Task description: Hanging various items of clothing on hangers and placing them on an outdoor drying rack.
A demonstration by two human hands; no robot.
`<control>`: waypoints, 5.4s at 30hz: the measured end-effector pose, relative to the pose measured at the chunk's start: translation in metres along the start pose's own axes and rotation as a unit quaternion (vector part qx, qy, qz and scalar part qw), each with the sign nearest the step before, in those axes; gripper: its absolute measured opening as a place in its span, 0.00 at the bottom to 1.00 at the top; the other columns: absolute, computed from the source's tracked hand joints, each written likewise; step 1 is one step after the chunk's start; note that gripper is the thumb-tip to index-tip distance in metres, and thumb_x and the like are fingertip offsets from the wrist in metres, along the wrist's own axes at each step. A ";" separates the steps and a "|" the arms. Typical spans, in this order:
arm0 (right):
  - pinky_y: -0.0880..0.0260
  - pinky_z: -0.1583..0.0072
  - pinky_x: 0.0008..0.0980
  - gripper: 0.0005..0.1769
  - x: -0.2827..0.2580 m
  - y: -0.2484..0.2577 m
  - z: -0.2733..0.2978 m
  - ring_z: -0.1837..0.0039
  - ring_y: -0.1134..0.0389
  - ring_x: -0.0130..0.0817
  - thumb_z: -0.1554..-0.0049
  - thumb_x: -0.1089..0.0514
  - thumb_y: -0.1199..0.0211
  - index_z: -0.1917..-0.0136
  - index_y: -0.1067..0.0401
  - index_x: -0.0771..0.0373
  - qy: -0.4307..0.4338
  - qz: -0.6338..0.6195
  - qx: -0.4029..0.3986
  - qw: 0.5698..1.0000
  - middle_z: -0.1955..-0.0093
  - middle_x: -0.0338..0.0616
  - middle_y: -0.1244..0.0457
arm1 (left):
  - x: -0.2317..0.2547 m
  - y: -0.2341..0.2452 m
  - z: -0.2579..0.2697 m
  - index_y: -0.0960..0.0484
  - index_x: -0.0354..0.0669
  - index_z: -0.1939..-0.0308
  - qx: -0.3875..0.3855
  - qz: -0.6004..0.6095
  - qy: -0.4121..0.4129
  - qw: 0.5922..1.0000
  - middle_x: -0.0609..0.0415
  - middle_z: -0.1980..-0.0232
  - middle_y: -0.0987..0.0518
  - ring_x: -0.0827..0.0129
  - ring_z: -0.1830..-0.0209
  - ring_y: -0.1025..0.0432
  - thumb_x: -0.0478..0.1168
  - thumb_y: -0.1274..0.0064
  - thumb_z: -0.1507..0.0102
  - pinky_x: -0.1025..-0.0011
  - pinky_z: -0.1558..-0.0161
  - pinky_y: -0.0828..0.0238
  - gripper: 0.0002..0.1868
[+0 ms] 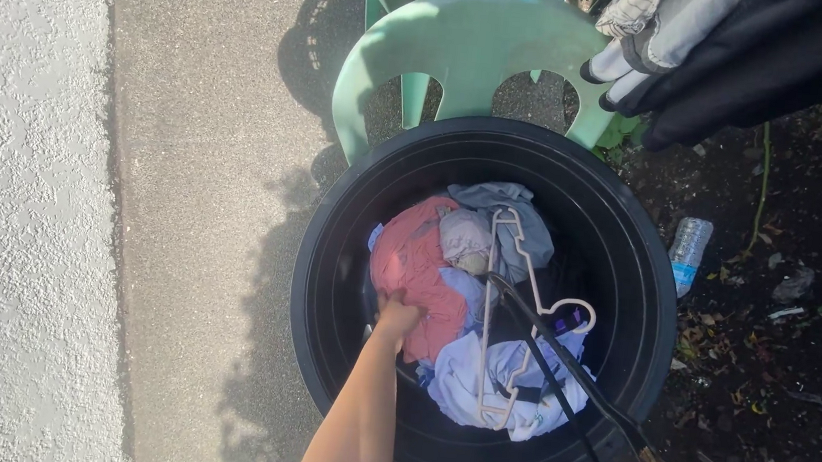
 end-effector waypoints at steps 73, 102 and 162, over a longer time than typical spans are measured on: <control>0.39 0.57 0.24 0.21 -0.526 0.134 0.067 0.60 0.44 0.17 0.46 0.62 0.26 0.60 0.41 0.59 0.414 -0.225 -0.072 0.879 0.58 0.33 0.37 | 0.310 0.304 0.399 0.29 0.43 0.48 0.015 0.134 -0.323 0.937 0.46 0.65 0.16 0.69 0.69 0.22 0.31 0.51 0.40 0.70 0.68 0.26 0.16; 0.34 0.39 0.27 0.20 -0.600 0.160 0.103 0.42 0.37 0.24 0.44 0.65 0.30 0.51 0.42 0.59 0.540 -0.256 -0.033 0.801 0.48 0.37 0.39 | 0.265 0.217 0.306 0.20 0.28 0.54 -0.156 0.314 -0.375 0.858 0.42 0.59 0.19 0.50 0.60 0.21 0.37 0.62 0.35 0.55 0.55 0.20 0.17; 0.36 0.59 0.26 0.17 -0.536 0.114 0.088 0.61 0.40 0.21 0.43 0.61 0.33 0.61 0.43 0.60 0.444 -0.168 -0.097 0.875 0.65 0.35 0.39 | 0.244 0.225 0.317 0.26 0.46 0.50 -0.114 0.177 -0.441 0.873 0.48 0.56 0.26 0.79 0.62 0.28 0.33 0.43 0.37 0.75 0.60 0.28 0.13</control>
Point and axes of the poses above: each hand's wrist, its own z-axis away from the middle knuckle, its own y-axis out of the back of the hand, x = y × z, the point moved 5 cm from there along -z, towards the middle knuckle
